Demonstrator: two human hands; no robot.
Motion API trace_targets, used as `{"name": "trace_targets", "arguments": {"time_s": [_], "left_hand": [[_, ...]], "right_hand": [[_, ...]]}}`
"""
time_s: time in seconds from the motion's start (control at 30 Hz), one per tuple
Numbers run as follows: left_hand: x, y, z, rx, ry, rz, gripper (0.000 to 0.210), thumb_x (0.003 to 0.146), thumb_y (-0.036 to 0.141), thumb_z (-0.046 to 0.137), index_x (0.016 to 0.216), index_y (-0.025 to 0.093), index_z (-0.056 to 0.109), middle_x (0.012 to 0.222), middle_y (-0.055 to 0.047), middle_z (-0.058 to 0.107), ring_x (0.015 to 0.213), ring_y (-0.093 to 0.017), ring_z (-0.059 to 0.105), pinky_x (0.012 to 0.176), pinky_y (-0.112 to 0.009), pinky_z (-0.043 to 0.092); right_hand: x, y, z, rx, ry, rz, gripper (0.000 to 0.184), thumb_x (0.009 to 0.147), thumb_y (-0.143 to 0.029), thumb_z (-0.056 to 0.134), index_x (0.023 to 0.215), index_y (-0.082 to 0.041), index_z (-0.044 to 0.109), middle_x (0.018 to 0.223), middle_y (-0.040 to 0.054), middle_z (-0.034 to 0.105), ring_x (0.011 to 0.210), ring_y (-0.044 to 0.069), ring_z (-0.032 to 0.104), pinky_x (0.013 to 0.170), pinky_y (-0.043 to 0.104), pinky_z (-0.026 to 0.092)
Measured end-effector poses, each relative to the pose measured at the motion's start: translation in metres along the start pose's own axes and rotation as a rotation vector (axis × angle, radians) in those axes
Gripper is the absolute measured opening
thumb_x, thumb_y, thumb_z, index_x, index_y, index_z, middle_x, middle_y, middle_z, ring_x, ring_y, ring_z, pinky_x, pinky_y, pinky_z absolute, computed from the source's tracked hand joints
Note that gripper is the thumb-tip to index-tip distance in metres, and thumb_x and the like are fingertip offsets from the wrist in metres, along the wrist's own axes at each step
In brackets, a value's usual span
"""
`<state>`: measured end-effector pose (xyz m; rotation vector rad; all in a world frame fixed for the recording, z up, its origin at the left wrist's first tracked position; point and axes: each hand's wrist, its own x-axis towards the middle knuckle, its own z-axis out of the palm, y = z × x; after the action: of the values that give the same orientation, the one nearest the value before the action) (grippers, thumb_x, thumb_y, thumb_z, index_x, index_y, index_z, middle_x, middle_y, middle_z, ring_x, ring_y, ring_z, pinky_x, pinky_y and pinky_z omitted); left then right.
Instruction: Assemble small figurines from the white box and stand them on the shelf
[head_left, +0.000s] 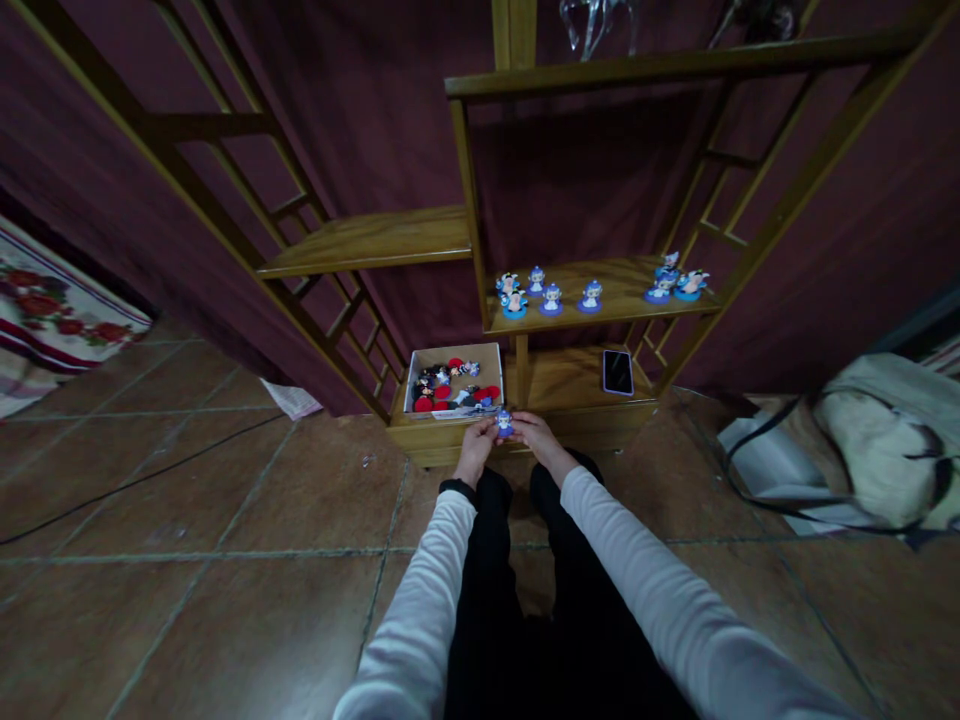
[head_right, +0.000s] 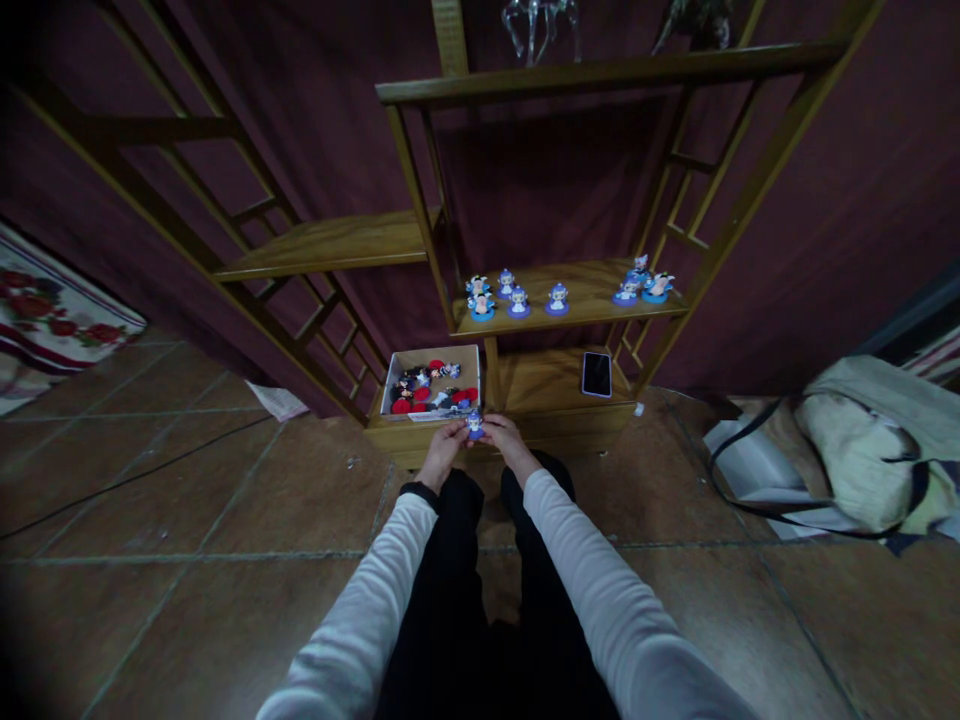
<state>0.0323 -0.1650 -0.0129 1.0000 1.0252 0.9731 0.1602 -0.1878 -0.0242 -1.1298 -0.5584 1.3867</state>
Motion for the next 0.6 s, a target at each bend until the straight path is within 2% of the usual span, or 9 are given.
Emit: {"name": "trace_targets", "arguments": {"time_s": [0.33,0.6], "left_hand": [[-0.0003,-0.0004,-0.0023,-0.039,0.035,-0.033,0.019,0.060,0.017,0.072,0.077,0.012,0.068,0.070,-0.003,0.065,0.057,-0.009,0.054,0.056,-0.022,0.044],[0.0007,-0.0026,-0.0049,-0.070,0.063,-0.065,0.024,0.055,0.019,0.077,0.075,0.011,0.068,0.068,-0.004,0.066,0.056,-0.010,0.056,0.055,-0.023,0.045]], "right_hand": [[-0.0050,-0.0058,0.0003,-0.020,-0.036,0.017,0.022,0.059,-0.021,0.071,0.080,-0.016,0.065,0.077,0.0031,0.068,0.065,0.013,0.063,0.066,0.026,0.052],[-0.0049,-0.0052,-0.0006,-0.008,-0.068,0.007,0.026,0.057,-0.023,0.073,0.080,-0.016,0.064,0.079,0.0029,0.068,0.068,0.014,0.064,0.070,0.029,0.052]]}}
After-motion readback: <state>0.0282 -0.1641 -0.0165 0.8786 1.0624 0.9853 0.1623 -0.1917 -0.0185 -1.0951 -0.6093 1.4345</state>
